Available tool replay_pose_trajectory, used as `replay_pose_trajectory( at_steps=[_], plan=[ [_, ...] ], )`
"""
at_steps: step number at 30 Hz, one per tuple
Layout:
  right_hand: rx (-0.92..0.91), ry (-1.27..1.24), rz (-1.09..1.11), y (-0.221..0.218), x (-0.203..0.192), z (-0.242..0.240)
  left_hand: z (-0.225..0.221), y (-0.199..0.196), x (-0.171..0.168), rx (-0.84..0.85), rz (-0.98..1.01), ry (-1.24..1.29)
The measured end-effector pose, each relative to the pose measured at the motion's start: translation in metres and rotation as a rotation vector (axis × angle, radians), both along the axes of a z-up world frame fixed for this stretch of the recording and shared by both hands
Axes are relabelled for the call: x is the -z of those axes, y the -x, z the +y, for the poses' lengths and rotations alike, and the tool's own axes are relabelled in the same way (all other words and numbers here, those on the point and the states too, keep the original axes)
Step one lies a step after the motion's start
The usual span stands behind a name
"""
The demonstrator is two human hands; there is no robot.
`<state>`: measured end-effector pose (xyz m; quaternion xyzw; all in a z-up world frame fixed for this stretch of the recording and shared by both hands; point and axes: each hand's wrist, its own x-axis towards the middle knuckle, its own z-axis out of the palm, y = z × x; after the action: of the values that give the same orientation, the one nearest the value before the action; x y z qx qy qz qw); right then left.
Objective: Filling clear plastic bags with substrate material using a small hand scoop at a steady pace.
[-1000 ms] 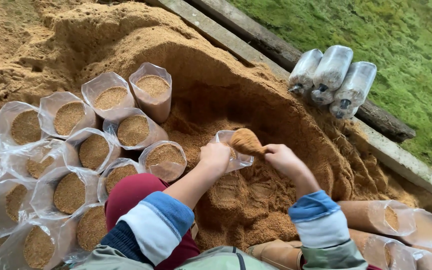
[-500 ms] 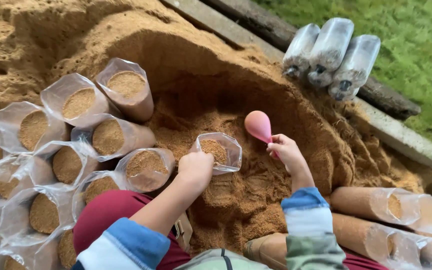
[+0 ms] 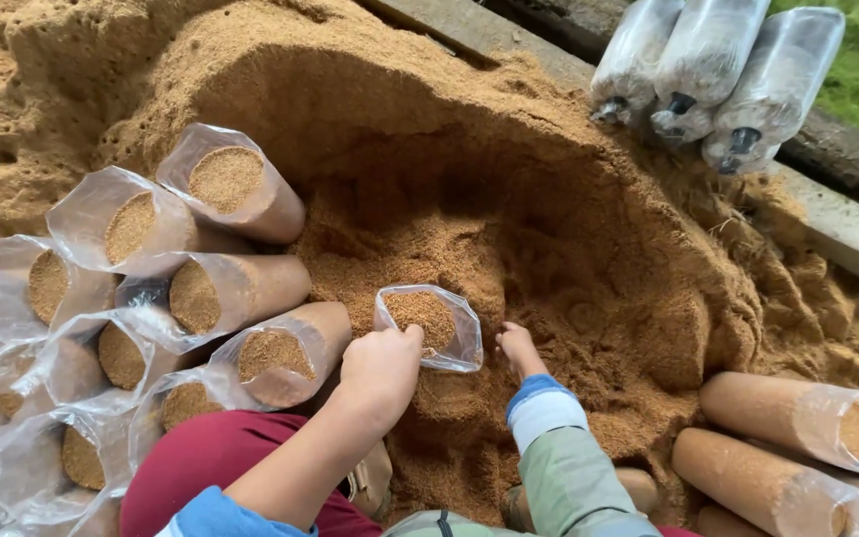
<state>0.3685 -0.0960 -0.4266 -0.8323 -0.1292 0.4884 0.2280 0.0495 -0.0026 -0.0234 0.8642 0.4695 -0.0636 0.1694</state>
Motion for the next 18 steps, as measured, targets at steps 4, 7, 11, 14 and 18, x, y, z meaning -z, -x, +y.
replay_pose_trajectory(
  at_steps=[4,7,11,14,18],
  plan=[
    [0.034,0.077,0.088,0.003,-0.089,0.017,0.007,-0.001,-0.002,-0.004,0.019,0.110],
    [0.005,0.032,0.081,-0.012,-0.120,0.025,0.014,0.001,-0.002,0.013,0.007,0.231],
    [-0.084,-0.026,0.046,-0.025,-0.180,0.041,0.018,0.001,0.017,0.027,0.050,0.310],
    [-0.130,-0.094,0.017,-0.031,-0.226,0.050,0.019,-0.003,0.017,-0.010,0.048,0.337],
    [-0.179,-0.128,-0.047,-0.033,-0.296,0.057,0.020,-0.012,0.029,-0.022,0.028,0.300]
  ],
)
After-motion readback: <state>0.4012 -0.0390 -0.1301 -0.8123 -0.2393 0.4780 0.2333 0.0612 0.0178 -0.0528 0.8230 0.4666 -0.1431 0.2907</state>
